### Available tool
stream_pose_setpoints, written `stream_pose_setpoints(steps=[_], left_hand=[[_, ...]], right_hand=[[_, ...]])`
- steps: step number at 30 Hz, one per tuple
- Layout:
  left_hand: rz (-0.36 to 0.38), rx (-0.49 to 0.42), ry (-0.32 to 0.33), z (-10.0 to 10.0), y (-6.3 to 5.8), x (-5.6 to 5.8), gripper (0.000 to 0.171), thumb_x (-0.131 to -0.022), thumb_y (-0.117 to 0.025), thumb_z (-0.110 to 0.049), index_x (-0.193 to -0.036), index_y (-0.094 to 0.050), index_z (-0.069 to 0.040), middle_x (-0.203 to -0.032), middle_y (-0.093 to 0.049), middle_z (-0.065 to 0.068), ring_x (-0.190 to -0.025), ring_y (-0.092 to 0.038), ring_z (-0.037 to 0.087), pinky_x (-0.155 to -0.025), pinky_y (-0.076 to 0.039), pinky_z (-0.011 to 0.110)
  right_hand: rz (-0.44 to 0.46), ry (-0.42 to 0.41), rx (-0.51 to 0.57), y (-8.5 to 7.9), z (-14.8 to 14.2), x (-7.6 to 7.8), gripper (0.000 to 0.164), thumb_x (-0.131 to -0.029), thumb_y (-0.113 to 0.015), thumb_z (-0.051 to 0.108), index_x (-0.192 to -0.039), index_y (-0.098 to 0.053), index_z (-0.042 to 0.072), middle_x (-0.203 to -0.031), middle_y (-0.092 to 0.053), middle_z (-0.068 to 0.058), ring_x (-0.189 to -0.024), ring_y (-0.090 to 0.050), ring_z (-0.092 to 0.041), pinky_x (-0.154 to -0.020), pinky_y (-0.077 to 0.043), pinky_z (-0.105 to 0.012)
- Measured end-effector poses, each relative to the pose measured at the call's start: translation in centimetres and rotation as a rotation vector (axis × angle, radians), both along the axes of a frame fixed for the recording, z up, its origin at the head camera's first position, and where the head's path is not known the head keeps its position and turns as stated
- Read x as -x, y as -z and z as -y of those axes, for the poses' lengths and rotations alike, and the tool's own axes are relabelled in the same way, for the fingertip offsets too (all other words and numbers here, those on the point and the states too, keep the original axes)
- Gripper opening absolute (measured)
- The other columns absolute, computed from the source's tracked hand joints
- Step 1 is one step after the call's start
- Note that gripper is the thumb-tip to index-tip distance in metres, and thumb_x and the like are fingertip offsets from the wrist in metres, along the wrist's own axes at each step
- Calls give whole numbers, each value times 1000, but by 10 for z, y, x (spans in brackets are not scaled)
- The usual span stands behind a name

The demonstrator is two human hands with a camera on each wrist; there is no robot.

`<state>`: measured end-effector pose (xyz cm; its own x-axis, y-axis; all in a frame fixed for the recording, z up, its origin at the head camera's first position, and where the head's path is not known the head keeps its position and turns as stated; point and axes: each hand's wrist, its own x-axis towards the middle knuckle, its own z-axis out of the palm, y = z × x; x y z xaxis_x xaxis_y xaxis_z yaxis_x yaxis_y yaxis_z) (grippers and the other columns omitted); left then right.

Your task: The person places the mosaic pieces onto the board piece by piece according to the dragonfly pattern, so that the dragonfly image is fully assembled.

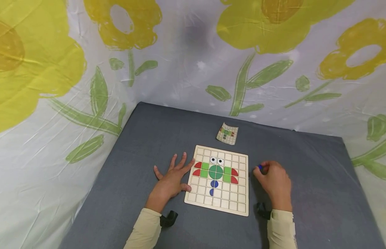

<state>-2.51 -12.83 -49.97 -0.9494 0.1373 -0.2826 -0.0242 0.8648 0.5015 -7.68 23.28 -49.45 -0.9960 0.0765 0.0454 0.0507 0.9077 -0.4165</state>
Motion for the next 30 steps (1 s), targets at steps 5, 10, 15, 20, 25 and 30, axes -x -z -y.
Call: stream_pose_setpoints(steps=[5, 10, 15, 20, 25, 30], left_hand=[[-3, 2, 4, 1, 0, 0, 107, -72, -89, -35, -166, -37, -36, -177, -16, -1, -165, -1, 34, -106, 8, 92], [-6, 0, 4, 0, 0, 0, 107, -72, -90, -34, -166, -38, -35, -177, -16, -1, -165, -1, 34, -106, 8, 92], [-9, 1, 4, 0, 0, 0, 107, -73, -89, -35, -166, -37, -36, -177, -16, -1, -165, -1, 34, -106, 8, 92], [-10, 8, 10, 0, -2, 1, 106, -73, -89, -36, -166, -37, -36, -177, -15, -2, -165, -1, 33, -106, 7, 92], [-5, 9, 6, 0, -2, 1, 106, -73, -89, -35, -165, -38, -36, -177, -17, -1, -165, -1, 34, -106, 7, 92], [-7, 5, 6, 0, -2, 0, 106, -73, -89, -35, -165, -38, -35, -176, -17, 0, -165, -1, 35, -105, 7, 92]], right_hand=[[-75, -134, 64, -7, 22, -18, 28, -93, -79, 29, -111, -73, 8, -93, -67, -6, -56, -48, -13, -45, -39, -31], [-146, -275, 78, -9, 50, -39, 25, -87, -85, 26, -104, -72, 12, -89, -62, 2, -60, -44, -8, -46, -35, -25], [-133, -412, 82, -3, 74, -56, 26, -84, -88, 27, -101, -71, 16, -87, -59, 10, -61, -43, -3, -50, -38, -23], [-127, -482, 69, 5, 87, -67, 25, -83, -88, 27, -100, -72, 18, -85, -55, 13, -64, -45, 0, -55, -42, -22], [-104, -493, 45, 11, 93, -73, 24, -83, -88, 25, -99, -72, 18, -86, -54, 12, -64, -46, -1, -55, -43, -23], [-100, -504, 11, 15, 96, -74, 24, -84, -88, 26, -99, -72, 17, -85, -55, 13, -65, -47, -1, -56, -45, -24]])
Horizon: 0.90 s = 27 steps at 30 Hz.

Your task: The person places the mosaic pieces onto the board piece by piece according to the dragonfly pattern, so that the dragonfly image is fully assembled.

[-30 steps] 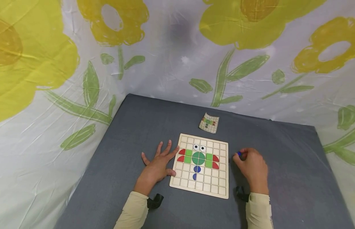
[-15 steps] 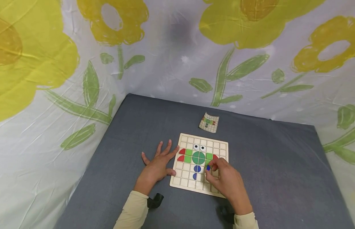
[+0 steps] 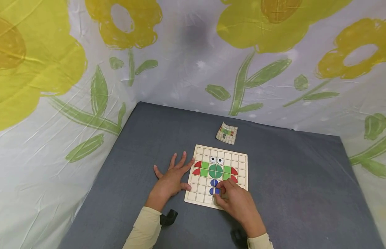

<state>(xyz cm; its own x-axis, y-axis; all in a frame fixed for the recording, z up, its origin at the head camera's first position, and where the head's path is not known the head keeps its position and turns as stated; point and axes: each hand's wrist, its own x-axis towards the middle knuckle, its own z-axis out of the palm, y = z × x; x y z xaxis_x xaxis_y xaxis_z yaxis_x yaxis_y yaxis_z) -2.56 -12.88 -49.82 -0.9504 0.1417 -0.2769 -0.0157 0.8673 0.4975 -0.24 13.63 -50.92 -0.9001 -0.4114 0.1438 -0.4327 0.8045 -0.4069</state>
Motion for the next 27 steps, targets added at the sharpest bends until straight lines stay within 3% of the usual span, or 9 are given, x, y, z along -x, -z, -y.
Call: stream_pose_setpoints(steps=[18, 27], left_hand=[[-14, -10, -2, 0, 3, -2, 105, -73, -91, -34, -165, -40, -35, -176, -18, 0, -165, -3, 35, -105, 8, 92], [-16, 0, -1, -1, 3, -2, 105, -72, -91, -34, -165, -40, -34, -176, -19, 1, -164, -4, 36, -105, 6, 93]], right_hand=[[69, -7, -40, 0, 1, 0, 30, -86, -91, 33, -104, -73, 18, -85, -58, 15, -70, -52, 1, -61, -49, -25], [97, -1, -5, 0, 1, -1, 27, -86, -90, 32, -104, -75, 19, -85, -61, 16, -71, -56, 2, -63, -52, -27]])
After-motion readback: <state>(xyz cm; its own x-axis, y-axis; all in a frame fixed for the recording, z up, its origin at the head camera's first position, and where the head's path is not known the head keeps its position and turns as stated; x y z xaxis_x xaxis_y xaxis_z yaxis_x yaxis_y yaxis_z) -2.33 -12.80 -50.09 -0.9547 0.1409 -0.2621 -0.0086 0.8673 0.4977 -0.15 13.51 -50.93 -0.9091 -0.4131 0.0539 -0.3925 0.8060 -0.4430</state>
